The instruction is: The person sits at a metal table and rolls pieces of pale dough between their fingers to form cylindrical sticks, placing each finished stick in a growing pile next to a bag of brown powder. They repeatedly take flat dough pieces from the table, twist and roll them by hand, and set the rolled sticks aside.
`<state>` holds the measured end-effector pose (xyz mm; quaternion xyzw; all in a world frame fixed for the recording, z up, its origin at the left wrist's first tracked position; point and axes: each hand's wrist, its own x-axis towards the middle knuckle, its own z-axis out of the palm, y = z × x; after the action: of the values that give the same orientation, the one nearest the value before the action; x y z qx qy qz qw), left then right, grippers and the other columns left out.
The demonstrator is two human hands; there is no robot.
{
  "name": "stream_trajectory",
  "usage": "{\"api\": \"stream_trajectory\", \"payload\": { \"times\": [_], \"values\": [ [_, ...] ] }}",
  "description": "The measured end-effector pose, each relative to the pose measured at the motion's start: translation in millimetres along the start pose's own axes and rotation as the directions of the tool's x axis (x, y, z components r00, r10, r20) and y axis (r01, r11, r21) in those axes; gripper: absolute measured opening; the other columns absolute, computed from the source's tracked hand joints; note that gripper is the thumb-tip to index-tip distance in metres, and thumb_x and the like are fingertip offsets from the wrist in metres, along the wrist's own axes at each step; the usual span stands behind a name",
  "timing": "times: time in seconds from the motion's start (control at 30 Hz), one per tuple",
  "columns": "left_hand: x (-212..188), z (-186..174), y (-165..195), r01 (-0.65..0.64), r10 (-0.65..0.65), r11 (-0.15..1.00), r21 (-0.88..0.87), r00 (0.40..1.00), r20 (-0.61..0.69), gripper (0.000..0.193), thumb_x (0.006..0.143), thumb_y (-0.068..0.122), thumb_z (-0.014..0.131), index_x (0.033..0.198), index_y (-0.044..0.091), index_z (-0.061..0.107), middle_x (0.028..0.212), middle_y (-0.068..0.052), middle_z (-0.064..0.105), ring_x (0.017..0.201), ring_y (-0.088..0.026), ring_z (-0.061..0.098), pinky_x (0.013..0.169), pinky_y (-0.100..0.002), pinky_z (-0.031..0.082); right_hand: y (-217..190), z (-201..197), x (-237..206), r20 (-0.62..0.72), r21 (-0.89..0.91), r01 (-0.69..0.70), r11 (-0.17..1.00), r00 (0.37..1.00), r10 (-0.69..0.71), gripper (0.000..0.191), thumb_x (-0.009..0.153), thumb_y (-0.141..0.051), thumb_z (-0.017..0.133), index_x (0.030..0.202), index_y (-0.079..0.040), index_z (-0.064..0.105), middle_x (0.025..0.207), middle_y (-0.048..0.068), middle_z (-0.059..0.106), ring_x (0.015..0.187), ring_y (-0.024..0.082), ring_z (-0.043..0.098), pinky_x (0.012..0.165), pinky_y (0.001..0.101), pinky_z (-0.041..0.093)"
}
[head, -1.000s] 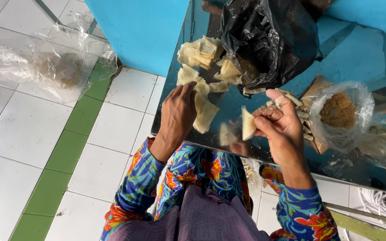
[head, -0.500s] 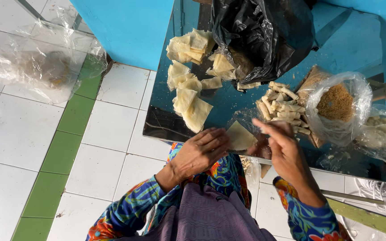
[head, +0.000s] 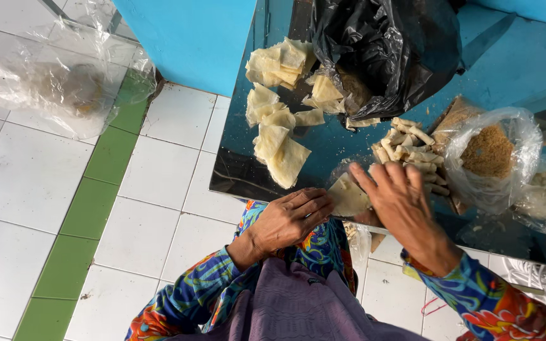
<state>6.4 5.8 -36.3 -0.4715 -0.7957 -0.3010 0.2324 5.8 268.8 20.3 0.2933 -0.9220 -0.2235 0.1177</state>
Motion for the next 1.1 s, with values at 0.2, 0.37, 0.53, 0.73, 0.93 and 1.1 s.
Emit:
{"api": "stream_trajectory", "payload": {
  "times": [0.2, 0.37, 0.53, 0.73, 0.93, 1.1],
  "values": [
    [0.6, 5.4, -0.4, 0.022, -0.023, 0.999, -0.038, 0.999, -0.027, 0.031, 0.095, 0.015, 0.071, 0.123, 0.002, 0.069, 0.129, -0.009, 0.067, 0.127, -0.026, 0.062, 0.109, -0.037, 0.052, 8.6, 20.2, -19.5, -0.019, 0.262, 0.001, 0.965, 1.0, 0.004, 0.068, 0.095, -0.005, 0.056, 0.152, -0.042, 0.049, 0.102, -0.001, 0.055, 0.096, 0.019, 0.046, 0.086, 0.0411, 0.032],
    [0.0, 4.4, 2.7, 0.047, -0.048, 0.999, -0.021, 0.999, -0.008, 0.031, 0.094, 0.015, 0.071, 0.123, 0.002, 0.07, 0.13, -0.009, 0.067, 0.128, -0.026, 0.062, 0.109, -0.037, 0.052, 4.6, 32.2, -4.9, -0.063, 0.294, 0.069, 0.953, 0.997, -0.053, 0.066, 0.093, -0.011, 0.058, 0.151, -0.04, 0.05, 0.099, 0.0, 0.054, 0.098, 0.02, 0.048, 0.092, 0.0442, 0.033],
    [1.6, -0.7, 4.1, 0.051, -0.05, 0.998, -0.034, 0.999, 0.016, 0.032, 0.093, 0.014, 0.071, 0.122, 0.002, 0.07, 0.13, -0.009, 0.067, 0.127, -0.026, 0.062, 0.108, -0.036, 0.052, 14.2, 21.3, 5.0, -0.127, 0.29, -0.024, 0.957, 0.99, 0.063, 0.058, 0.096, -0.006, 0.057, 0.149, -0.029, 0.051, 0.104, 0.0, 0.054, 0.104, 0.021, 0.049, 0.102, 0.0452, 0.034],
    [5.6, -1.0, 6.3, 0.069, -0.068, 0.997, -0.035, 0.998, 0.006, 0.034, 0.09, 0.013, 0.073, 0.122, 0.0, 0.07, 0.129, -0.009, 0.068, 0.126, -0.026, 0.063, 0.107, -0.037, 0.053, -17.7, 4.8, -14.6, -0.116, 0.33, -0.009, 0.944, 0.992, 0.05, 0.059, 0.082, -0.018, 0.064, 0.141, -0.024, 0.067, 0.091, 0.0, 0.054, 0.089, 0.02, 0.045, 0.085, 0.0408, 0.032],
    [5.2, 2.9, 6.3, 0.067, -0.067, 0.997, -0.036, 0.998, 0.014, 0.037, 0.089, 0.013, 0.075, 0.123, 0.002, 0.07, 0.128, -0.009, 0.068, 0.126, -0.026, 0.062, 0.107, -0.038, 0.052, 32.4, -1.6, -54.0, -0.118, 0.734, -0.139, 0.665, 0.938, 0.326, 0.059, 0.069, 0.019, 0.05, 0.103, -0.02, 0.079, 0.107, 0.004, 0.062, 0.105, 0.021, 0.056, 0.093, 0.0391, 0.037],
    [3.9, 7.1, 6.7, 0.09, -0.09, 0.995, -0.046, 0.996, 0.009, 0.037, 0.088, 0.012, 0.076, 0.123, 0.004, 0.071, 0.128, -0.008, 0.069, 0.127, -0.026, 0.062, 0.106, -0.037, 0.052, 114.6, 8.1, -67.7, 0.196, 0.663, -0.61, 0.433, 0.7, 0.686, 0.048, 0.091, 0.018, 0.052, 0.124, -0.01, 0.073, 0.119, 0.013, 0.07, 0.099, 0.028, 0.066, 0.086, 0.0383, 0.053]
  ]
}}
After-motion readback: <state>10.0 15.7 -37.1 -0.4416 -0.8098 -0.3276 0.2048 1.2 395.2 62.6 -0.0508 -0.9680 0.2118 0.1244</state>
